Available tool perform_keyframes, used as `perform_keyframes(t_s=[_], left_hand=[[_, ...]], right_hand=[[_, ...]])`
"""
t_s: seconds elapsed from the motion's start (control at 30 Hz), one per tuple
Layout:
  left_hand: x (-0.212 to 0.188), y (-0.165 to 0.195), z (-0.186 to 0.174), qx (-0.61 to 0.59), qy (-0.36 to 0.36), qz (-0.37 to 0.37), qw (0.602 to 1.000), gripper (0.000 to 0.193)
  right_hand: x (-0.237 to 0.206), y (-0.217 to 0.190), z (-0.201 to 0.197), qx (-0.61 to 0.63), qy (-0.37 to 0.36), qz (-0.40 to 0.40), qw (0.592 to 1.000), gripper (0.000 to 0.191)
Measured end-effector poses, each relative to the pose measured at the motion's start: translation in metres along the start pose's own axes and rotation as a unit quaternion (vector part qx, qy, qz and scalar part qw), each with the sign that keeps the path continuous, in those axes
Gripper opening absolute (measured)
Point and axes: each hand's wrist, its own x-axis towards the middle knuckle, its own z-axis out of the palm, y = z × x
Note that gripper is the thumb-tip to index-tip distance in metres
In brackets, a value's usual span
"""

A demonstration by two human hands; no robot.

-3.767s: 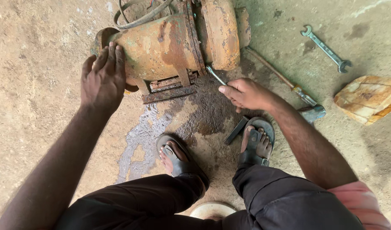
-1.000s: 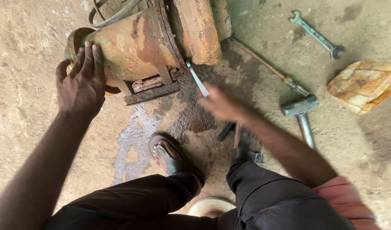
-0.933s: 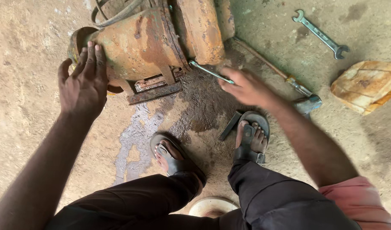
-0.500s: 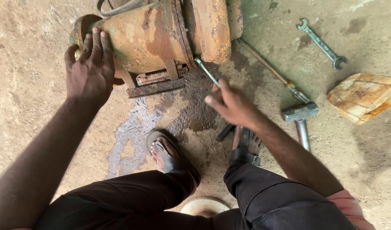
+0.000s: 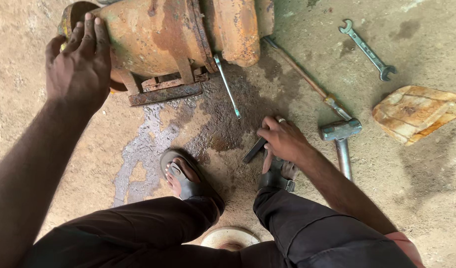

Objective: The person disassembles a rusty water pump by loosening bolts with a wrench and hammer, then separates the pump housing from the motor. They manipulate the components on a concrete floor and reposition the parts for further work.

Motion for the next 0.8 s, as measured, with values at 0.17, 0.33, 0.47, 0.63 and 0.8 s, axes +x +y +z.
perform_keyframes(t_s=[0.17, 0.33, 0.47, 0.63, 0.8], left_hand=[[-0.004, -0.004, 0.005, 0.065, 0.089, 0.097, 0.989, 0.078], [0.001, -0.003, 0.005, -0.024, 0.020, 0.002, 1.000, 0.051], [0.003, 0.001, -0.001, 0.061, 0.043, 0.051, 0.996, 0.063], [0.002, 0.006, -0.002, 0.064, -0.027, 0.015, 0.997, 0.087], [0.001, 0.000, 0.008, 0.133, 0.021, 0.044, 0.990, 0.082]], right_hand=[[0.006, -0.018, 0.010, -0.192, -0.053, -0.045, 0.979, 0.069], [0.008, -0.030, -0.003, -0.313, -0.074, -0.092, 0.943, 0.088], [-0.004, -0.043, -0.014, -0.308, -0.082, -0.124, 0.940, 0.081], [-0.028, -0.085, -0.088, -0.413, -0.115, -0.147, 0.891, 0.032], [-0.051, -0.138, -0.194, -0.480, 0.096, -0.313, 0.814, 0.027]])
